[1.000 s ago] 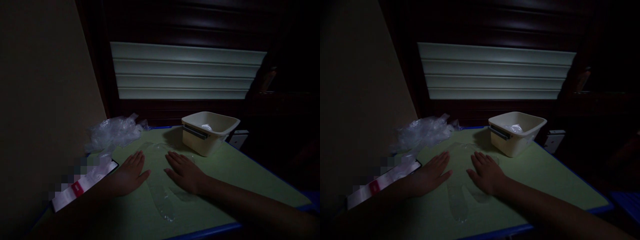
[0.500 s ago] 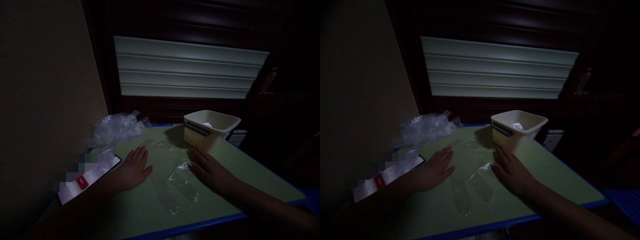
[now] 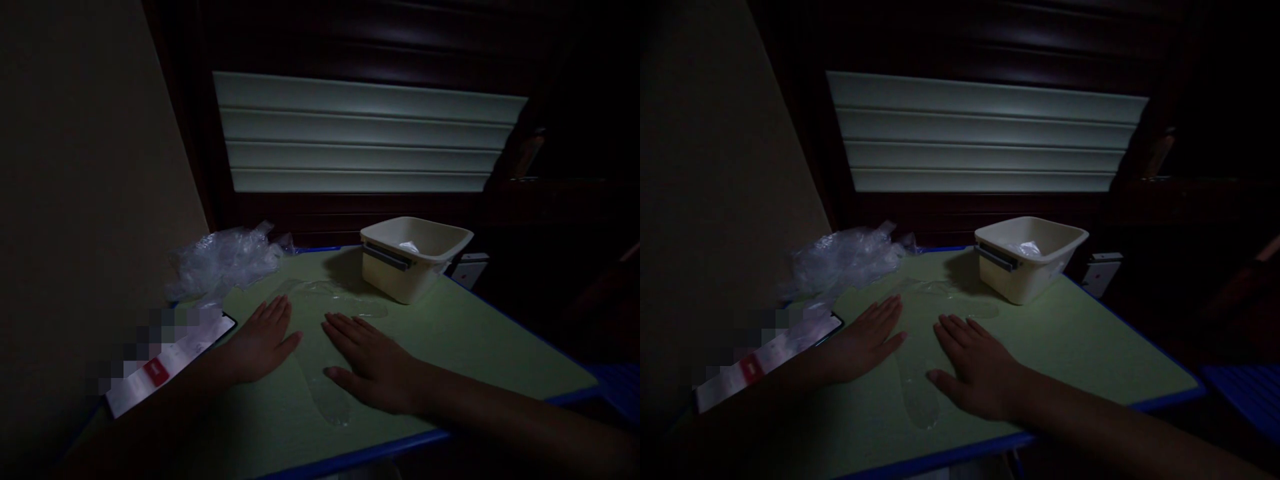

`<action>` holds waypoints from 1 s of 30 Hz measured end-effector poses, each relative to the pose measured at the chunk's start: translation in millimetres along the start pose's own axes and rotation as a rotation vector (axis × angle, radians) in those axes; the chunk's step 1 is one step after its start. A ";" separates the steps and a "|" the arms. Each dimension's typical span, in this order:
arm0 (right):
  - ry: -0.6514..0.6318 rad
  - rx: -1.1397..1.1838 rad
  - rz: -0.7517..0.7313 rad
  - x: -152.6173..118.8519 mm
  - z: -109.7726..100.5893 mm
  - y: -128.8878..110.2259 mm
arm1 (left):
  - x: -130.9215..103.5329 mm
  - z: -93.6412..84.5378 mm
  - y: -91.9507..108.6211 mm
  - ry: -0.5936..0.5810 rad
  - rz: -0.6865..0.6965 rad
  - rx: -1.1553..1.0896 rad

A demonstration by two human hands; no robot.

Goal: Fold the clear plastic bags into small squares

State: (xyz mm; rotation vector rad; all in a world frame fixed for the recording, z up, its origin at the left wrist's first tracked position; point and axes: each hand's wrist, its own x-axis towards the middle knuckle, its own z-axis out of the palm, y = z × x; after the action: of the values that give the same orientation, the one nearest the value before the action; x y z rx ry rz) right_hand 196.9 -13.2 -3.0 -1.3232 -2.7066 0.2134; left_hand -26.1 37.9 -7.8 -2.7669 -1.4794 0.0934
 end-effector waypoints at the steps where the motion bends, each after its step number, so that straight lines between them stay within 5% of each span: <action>1: -0.002 -0.001 0.012 -7.6 -0.7 3.9 | 0.1 0.3 -0.1 -0.001 -0.001 0.000; 9: 0.013 0.057 0.092 -65.1 -2.7 28.9 | 1.3 1.1 -2.1 -0.002 0.018 0.001; 14: 0.030 0.082 0.153 -66.7 -5.1 32.8 | -0.4 3.4 0.2 0.061 0.006 -0.005; 21: 0.295 0.086 -0.035 21.2 -17.0 9.8 | -0.1 6.3 0.1 0.123 -0.005 -0.006; 26: 0.277 0.092 -0.086 92.3 4.9 -3.0 | 0.9 10.0 -1.6 0.173 0.008 -0.006; 30: 0.213 0.068 -0.061 99.8 17.9 18.2 | 0.4 8.8 0.0 0.120 -0.032 0.007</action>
State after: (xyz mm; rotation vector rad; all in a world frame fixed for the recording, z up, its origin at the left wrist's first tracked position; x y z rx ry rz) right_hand 147.1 75.4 -19.2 -1.1702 -2.5340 0.1474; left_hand -26.4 38.1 -16.6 -2.6898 -1.4898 -0.0660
